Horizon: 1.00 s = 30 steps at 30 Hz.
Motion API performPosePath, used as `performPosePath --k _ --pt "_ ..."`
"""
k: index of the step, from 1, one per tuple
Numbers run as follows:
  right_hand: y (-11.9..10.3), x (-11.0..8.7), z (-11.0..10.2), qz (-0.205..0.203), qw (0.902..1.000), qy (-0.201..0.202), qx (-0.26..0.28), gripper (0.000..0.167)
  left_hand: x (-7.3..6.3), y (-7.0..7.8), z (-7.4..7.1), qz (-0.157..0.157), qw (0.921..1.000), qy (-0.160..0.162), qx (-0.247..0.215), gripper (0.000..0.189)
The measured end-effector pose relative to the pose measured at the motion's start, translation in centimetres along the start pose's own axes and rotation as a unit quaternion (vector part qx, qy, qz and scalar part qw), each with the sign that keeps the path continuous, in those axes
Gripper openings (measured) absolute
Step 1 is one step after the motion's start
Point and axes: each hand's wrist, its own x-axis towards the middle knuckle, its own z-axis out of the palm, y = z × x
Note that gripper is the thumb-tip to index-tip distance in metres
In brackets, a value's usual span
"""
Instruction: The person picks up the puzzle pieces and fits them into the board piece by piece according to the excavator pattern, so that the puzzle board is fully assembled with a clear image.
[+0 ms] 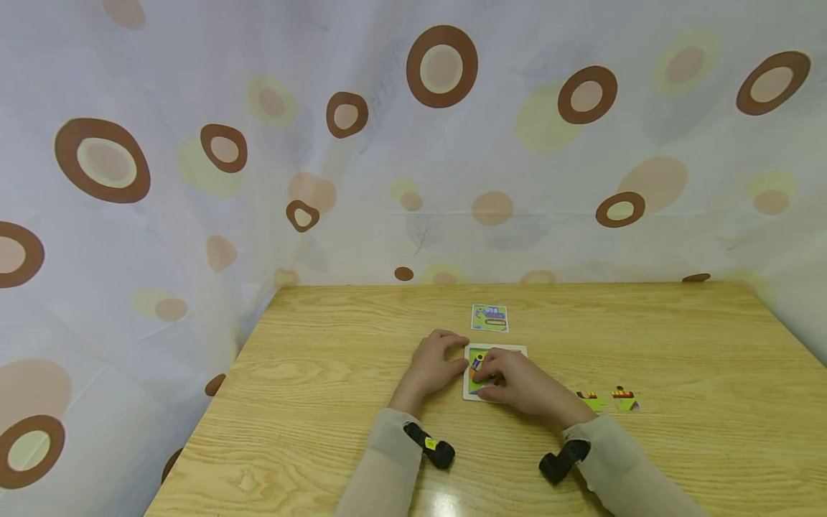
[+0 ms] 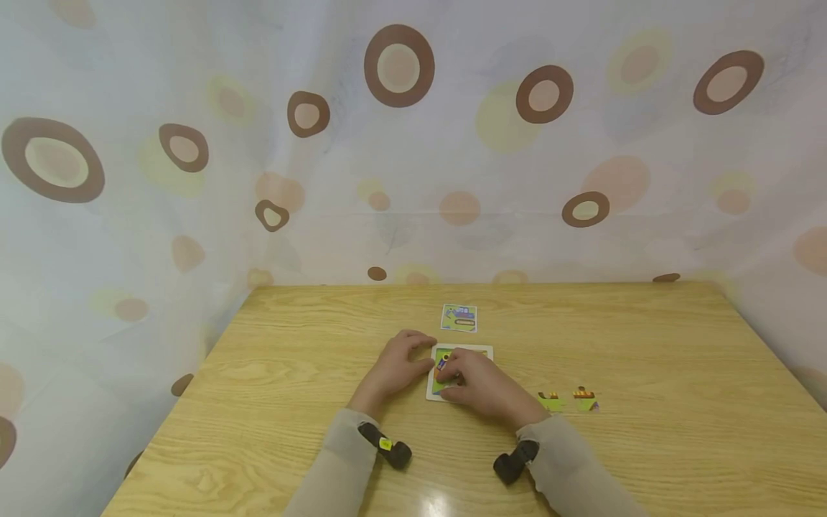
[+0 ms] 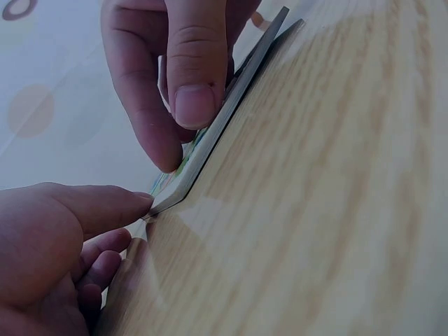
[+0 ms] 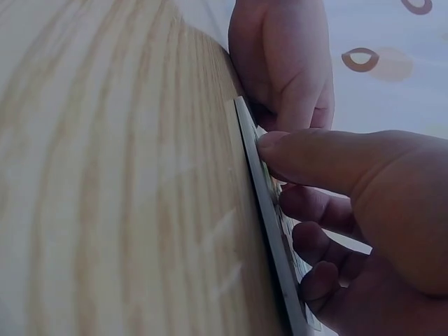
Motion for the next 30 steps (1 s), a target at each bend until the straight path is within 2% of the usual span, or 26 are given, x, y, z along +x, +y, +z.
performPosePath --k 17,21,30 --pt "0.0 -0.2 -0.1 -0.001 0.9999 0.001 0.014 0.019 -0.1 -0.2 0.1 0.002 1.0 -0.002 0.0 0.034" --pt "0.0 -0.3 -0.6 -0.012 0.9997 0.008 0.021 0.018 0.0 -0.3 0.1 0.005 1.0 0.0 0.003 0.034" --pt "0.3 -0.9 -1.9 -0.043 0.9987 0.029 -0.001 0.017 0.2 -0.5 0.2 0.007 0.9999 0.007 0.003 0.034"
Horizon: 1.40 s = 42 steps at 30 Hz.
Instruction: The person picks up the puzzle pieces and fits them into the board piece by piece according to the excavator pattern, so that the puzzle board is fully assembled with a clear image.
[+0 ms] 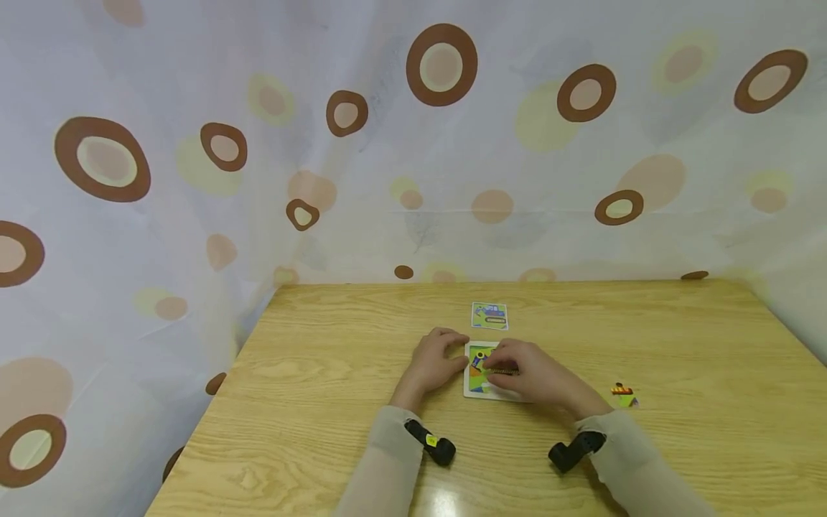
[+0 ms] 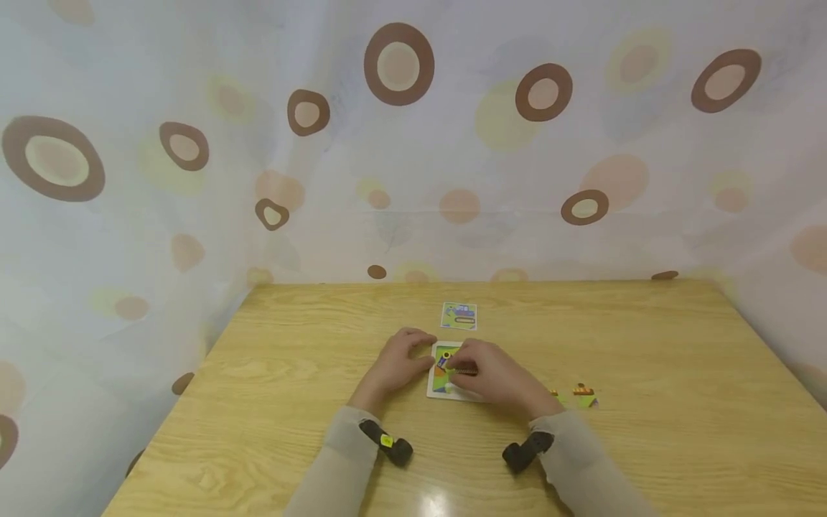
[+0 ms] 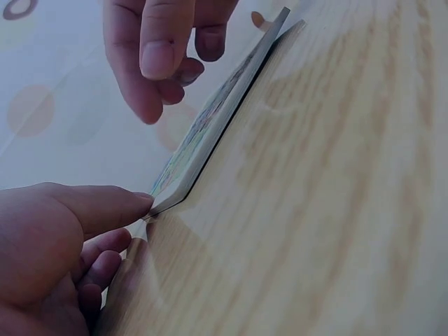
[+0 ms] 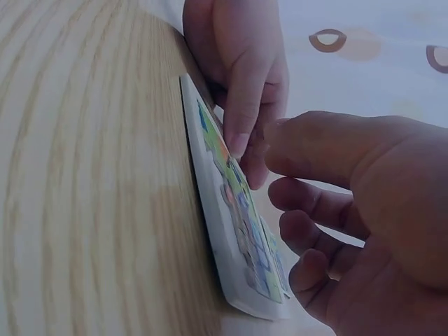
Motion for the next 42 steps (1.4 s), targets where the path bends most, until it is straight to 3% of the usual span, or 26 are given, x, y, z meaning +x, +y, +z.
performPosePath --k 16,28,42 --pt "-0.2 -3.4 -3.0 0.057 0.9969 0.004 -0.053 0.019 -0.3 0.1 -0.1 -0.011 0.9999 -0.002 -0.008 0.035" --pt "1.0 -6.7 -5.4 0.067 0.9945 0.003 -0.081 0.024 -0.3 0.4 0.0 -0.011 0.9998 -0.004 -0.015 0.035" --pt "2.7 -9.8 -6.8 0.03 0.9922 0.02 -0.119 0.028 -0.3 0.4 0.0 -0.006 0.9999 -0.002 -0.014 0.035"
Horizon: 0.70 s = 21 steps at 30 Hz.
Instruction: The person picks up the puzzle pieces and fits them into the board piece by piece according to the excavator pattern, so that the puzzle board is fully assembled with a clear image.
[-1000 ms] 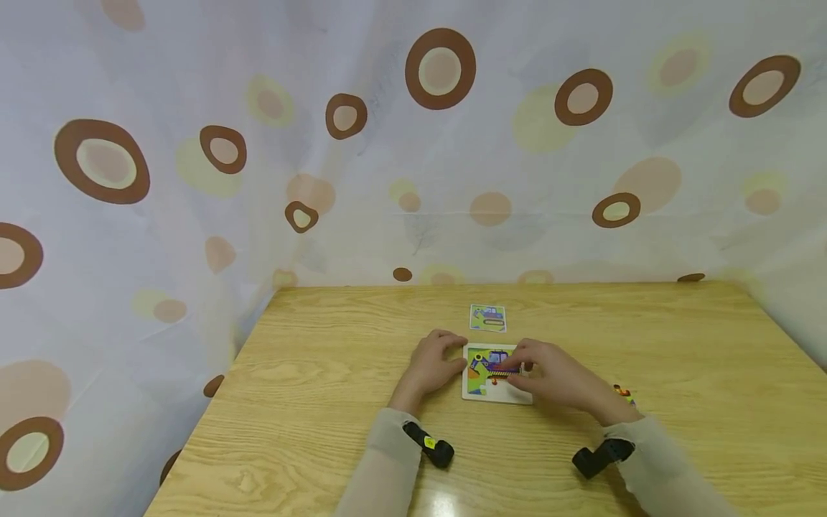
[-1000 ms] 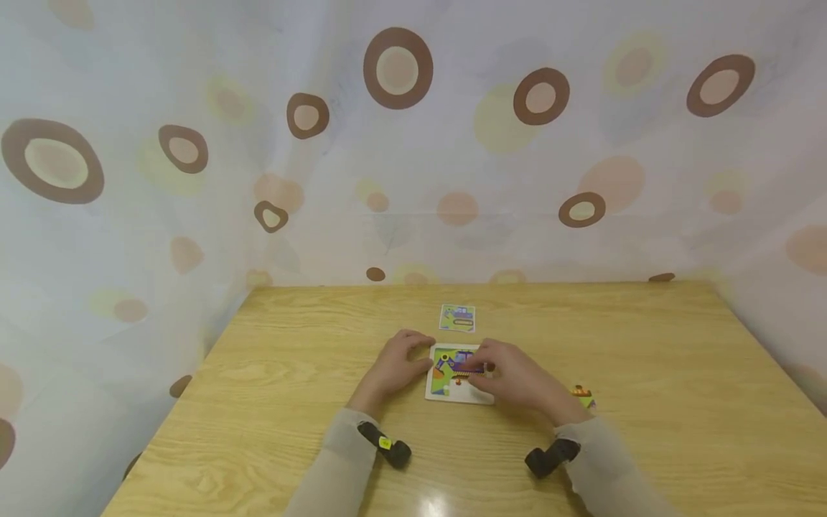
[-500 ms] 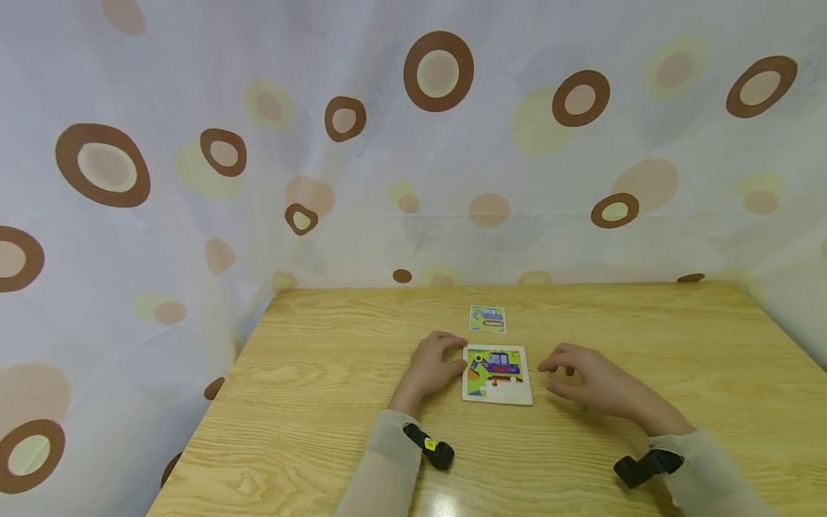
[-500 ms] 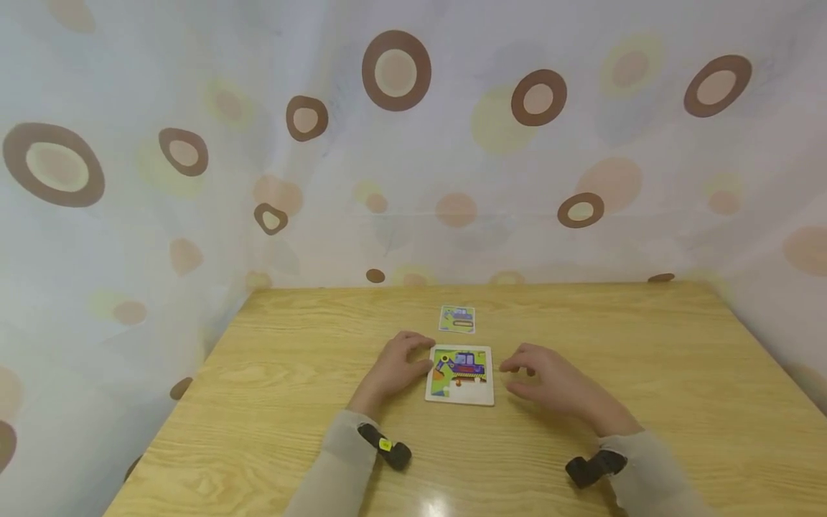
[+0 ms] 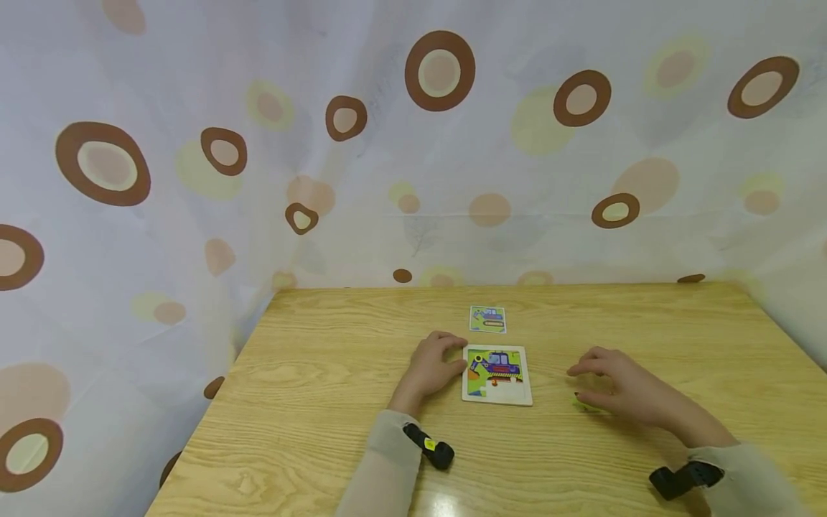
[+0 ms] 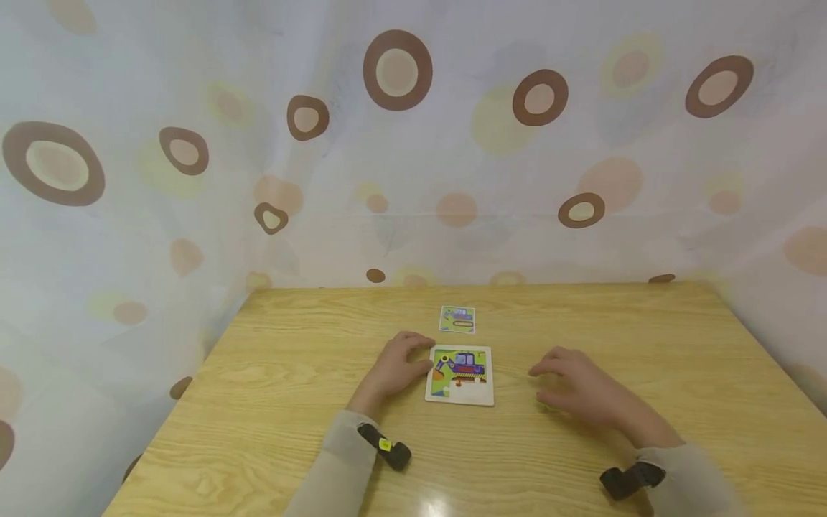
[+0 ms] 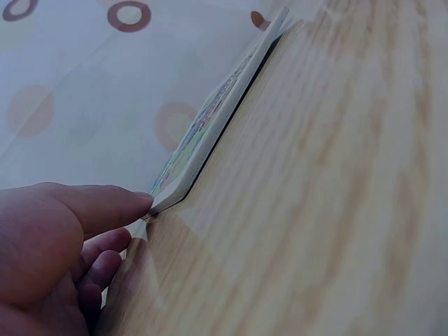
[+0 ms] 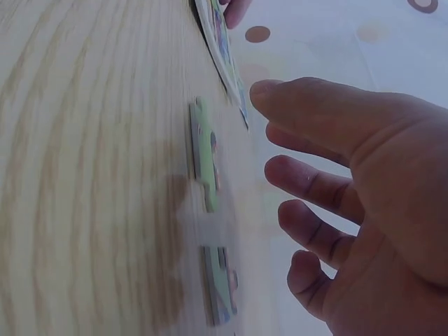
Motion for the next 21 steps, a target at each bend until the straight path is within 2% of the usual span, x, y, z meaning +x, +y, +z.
performPosePath --k 8,11,16,21 --pt "0.9 -1.2 -0.2 -0.021 0.9996 0.002 -0.021 0.033 0.1 0.2 -0.1 -0.005 1.0 -0.003 0.006 0.035" --pt "1.2 -1.5 -0.2 -0.013 0.9996 -0.008 -0.023 0.039 0.1 0.2 -0.1 -0.004 1.0 -0.001 0.006 0.035" --pt "1.6 -2.0 0.0 0.006 0.9996 -0.026 0.005 0.044 0.1 0.1 -0.1 -0.004 1.0 0.001 0.005 0.034" --pt "2.0 -2.1 0.3 -0.004 0.9995 -0.028 0.013 0.042 0.2 -0.1 0.1 -0.004 1.0 0.001 0.004 0.034"
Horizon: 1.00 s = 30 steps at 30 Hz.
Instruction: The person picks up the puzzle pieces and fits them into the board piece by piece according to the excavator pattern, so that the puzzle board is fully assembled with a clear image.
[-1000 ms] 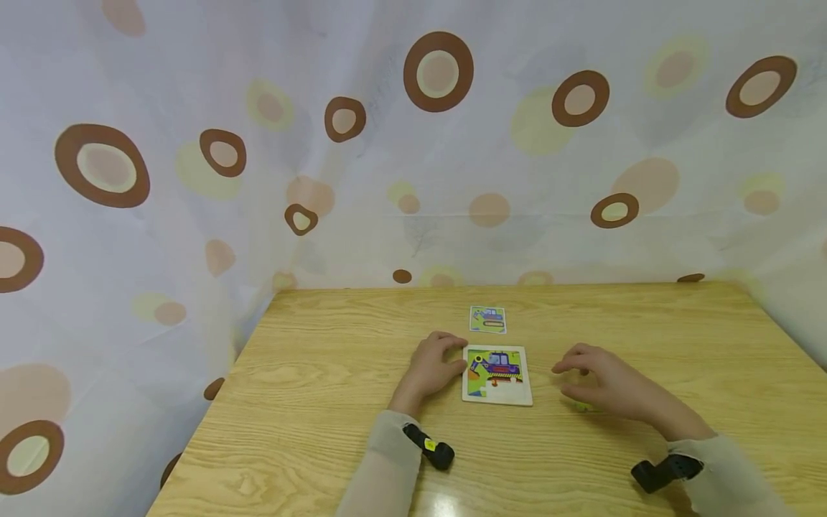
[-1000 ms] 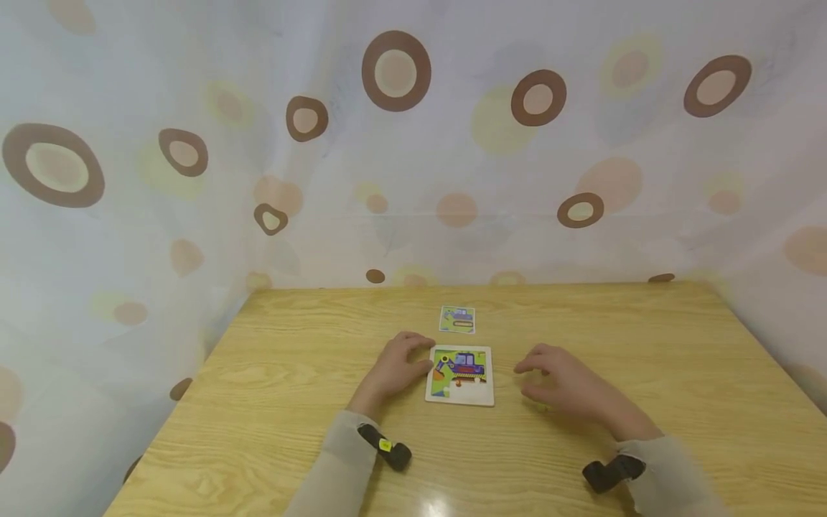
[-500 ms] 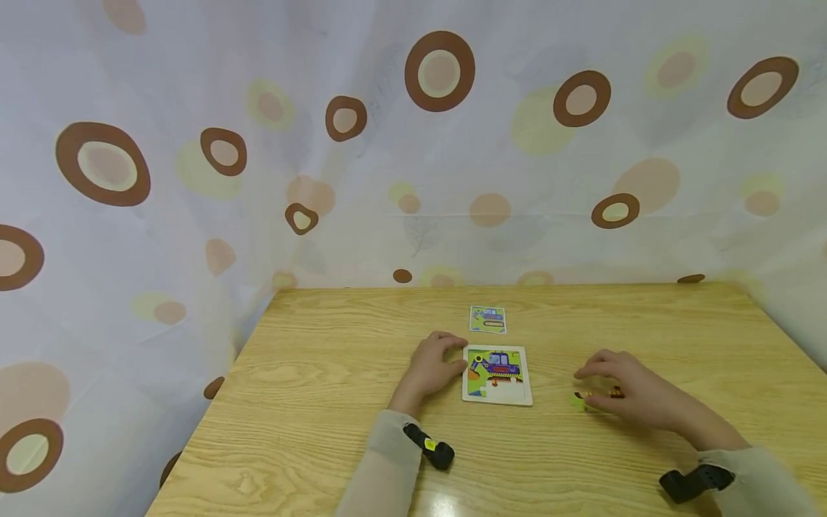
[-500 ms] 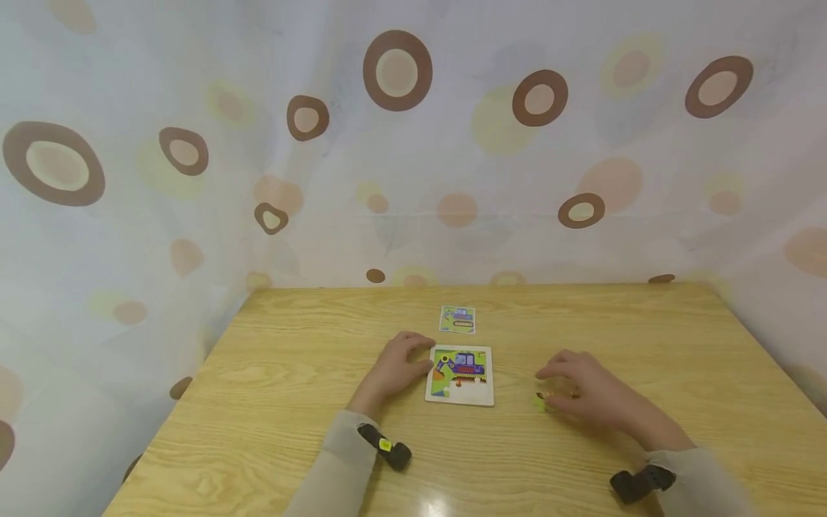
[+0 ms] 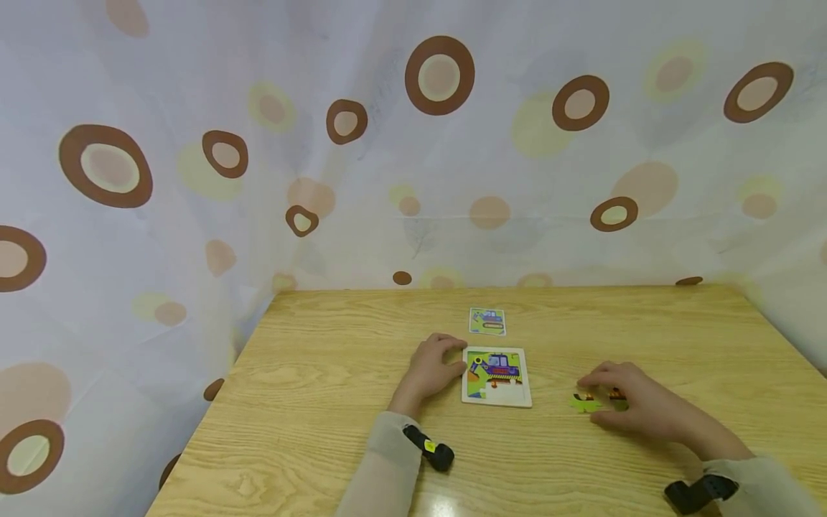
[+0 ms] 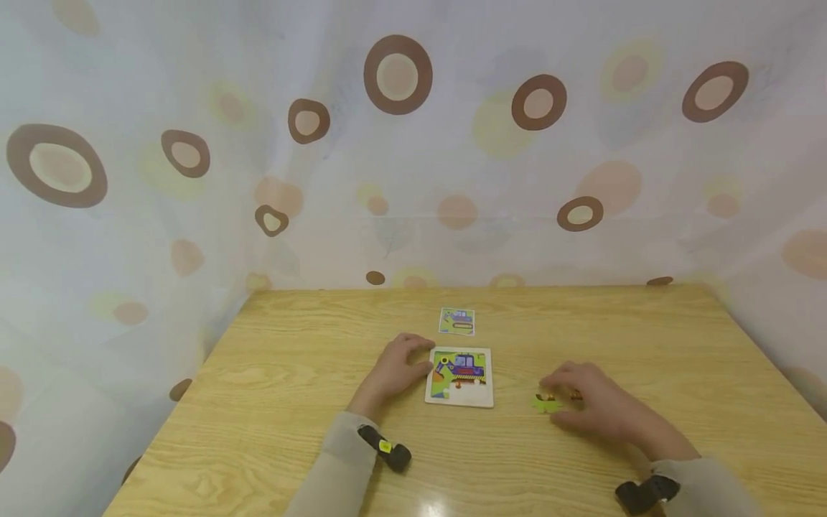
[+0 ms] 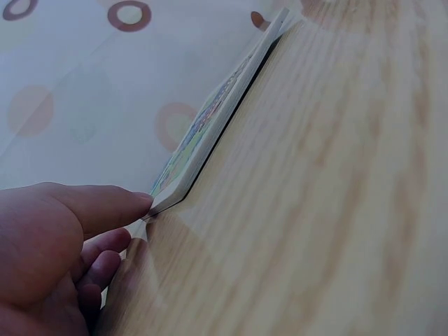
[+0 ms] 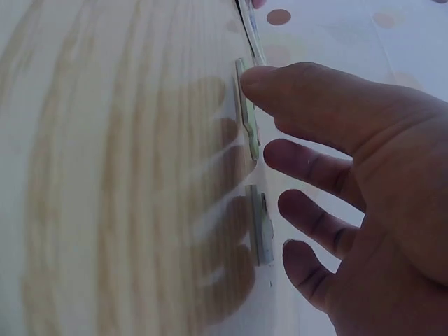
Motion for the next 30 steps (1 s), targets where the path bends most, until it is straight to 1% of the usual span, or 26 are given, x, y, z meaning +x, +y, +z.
performPosePath --k 2,4,8,13,23,30 --pt "0.2 0.0 0.1 -0.009 1.0 -0.001 -0.002 0.041 0.0 -0.1 0.1 -0.001 1.0 -0.001 0.001 0.035" --pt "0.3 0.1 0.1 -0.017 0.9998 -0.003 0.008 0.039 0.0 -0.1 0.1 0.001 1.0 -0.001 0.002 0.034" --pt "0.5 0.1 0.2 -0.024 0.9996 -0.005 0.017 0.035 0.0 -0.1 0.1 0.002 1.0 0.0 0.004 0.034" --pt "0.4 0.2 0.3 -0.031 0.9995 0.002 0.009 0.031 0.0 -0.2 0.1 0.001 1.0 0.001 0.003 0.034" --pt "-0.3 0.6 0.1 0.006 0.9992 -0.015 0.035 0.037 0.0 0.0 0.1 0.0 1.0 0.006 0.001 0.034" --pt "-1.1 1.0 0.1 0.01 0.999 -0.008 0.043 0.035 0.1 -0.2 0.2 0.001 1.0 0.006 -0.001 0.034"
